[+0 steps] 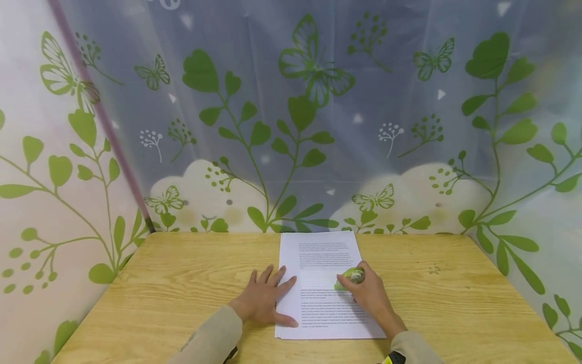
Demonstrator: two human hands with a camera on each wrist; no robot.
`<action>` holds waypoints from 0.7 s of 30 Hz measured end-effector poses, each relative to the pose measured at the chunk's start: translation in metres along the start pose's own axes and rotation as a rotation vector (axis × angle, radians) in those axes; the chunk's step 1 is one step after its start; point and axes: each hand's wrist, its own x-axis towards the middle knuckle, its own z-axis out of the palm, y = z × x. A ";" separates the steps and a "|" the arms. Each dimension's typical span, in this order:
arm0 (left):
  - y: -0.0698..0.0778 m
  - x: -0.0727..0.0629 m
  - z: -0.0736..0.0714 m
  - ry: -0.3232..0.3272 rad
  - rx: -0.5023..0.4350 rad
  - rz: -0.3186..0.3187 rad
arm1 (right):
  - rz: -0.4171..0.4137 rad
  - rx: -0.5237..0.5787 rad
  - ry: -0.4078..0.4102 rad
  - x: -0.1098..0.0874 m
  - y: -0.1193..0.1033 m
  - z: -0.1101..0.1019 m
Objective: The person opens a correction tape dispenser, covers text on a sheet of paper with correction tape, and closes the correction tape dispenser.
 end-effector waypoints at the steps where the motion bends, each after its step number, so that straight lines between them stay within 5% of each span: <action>1: 0.000 0.000 0.000 0.000 -0.001 0.001 | 0.002 -0.002 -0.001 0.000 0.000 0.000; 21: 0.000 -0.001 -0.001 0.008 -0.008 0.004 | -0.002 -0.010 -0.011 0.004 0.006 -0.006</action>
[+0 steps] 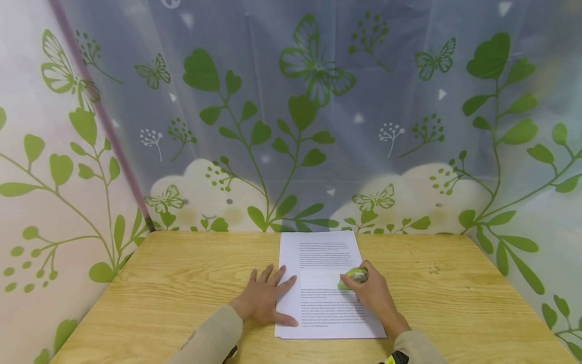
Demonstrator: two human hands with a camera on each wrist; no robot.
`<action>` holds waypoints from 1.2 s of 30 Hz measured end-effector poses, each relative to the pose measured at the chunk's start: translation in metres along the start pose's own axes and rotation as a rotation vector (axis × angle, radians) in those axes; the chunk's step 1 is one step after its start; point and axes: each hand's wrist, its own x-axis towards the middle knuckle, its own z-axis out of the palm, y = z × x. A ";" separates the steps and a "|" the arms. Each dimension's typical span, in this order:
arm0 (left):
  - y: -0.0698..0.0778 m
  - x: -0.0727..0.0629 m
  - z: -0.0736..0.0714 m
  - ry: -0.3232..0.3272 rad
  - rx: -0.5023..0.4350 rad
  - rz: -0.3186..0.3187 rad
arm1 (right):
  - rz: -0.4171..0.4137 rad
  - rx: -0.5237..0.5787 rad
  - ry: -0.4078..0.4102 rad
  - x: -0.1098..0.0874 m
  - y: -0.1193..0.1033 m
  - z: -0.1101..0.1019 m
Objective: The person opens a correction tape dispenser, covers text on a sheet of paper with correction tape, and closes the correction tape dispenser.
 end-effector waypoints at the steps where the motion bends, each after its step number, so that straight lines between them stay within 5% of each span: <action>1: 0.000 0.000 0.000 0.001 0.000 0.000 | -0.002 -0.006 0.001 0.000 0.000 0.000; 36: -0.001 0.001 0.003 -0.003 -0.028 0.011 | -0.010 -0.048 0.007 -0.001 0.007 -0.013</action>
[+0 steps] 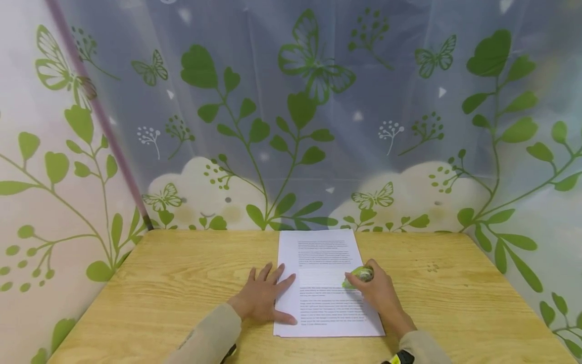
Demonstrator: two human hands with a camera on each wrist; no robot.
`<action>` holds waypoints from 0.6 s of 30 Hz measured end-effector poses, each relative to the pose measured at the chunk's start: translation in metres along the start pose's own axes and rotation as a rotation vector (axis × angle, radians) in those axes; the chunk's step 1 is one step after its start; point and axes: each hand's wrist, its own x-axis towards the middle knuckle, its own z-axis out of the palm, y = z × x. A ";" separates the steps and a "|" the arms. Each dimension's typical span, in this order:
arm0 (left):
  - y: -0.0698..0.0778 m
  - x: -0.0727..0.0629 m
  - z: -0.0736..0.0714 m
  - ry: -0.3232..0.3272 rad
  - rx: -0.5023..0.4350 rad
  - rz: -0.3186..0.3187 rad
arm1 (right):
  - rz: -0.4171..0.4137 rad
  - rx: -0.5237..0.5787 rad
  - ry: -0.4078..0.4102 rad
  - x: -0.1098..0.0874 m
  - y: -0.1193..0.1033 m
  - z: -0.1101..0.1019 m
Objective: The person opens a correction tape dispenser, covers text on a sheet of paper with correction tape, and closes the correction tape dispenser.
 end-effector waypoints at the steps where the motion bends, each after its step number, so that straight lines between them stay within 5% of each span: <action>1: 0.000 0.000 -0.001 -0.001 -0.002 0.000 | 0.001 -0.001 -0.002 0.000 0.000 0.000; 18: 0.001 0.000 -0.002 -0.007 -0.007 -0.015 | -0.003 -0.031 -0.013 -0.002 0.001 -0.007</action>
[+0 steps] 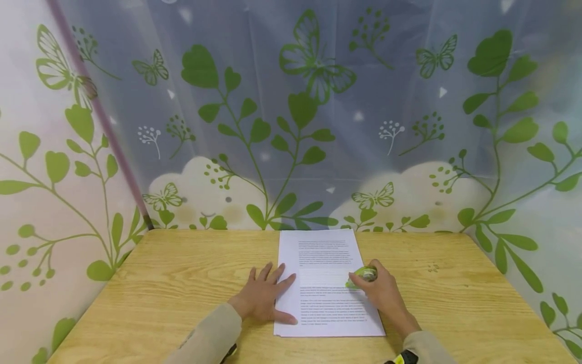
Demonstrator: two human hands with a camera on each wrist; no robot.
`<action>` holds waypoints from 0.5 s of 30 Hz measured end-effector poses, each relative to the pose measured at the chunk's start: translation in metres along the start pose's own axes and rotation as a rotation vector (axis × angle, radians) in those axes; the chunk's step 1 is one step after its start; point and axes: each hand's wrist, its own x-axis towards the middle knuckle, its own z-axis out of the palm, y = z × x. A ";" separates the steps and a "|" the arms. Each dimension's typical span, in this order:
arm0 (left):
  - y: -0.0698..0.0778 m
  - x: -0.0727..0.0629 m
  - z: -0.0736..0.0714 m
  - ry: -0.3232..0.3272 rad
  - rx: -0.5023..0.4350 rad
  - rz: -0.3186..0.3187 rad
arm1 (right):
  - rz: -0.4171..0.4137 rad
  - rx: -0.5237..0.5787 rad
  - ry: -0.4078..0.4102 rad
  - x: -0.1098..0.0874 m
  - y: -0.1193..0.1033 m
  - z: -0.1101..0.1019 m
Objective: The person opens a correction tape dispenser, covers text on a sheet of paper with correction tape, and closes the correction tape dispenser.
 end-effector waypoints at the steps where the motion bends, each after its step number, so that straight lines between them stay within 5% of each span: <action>1: 0.000 0.000 0.000 0.002 0.001 0.001 | 0.001 0.001 -0.002 0.000 0.000 -0.001; 15: 0.000 0.001 0.000 -0.004 0.009 0.000 | -0.001 -0.028 -0.027 0.006 0.006 -0.010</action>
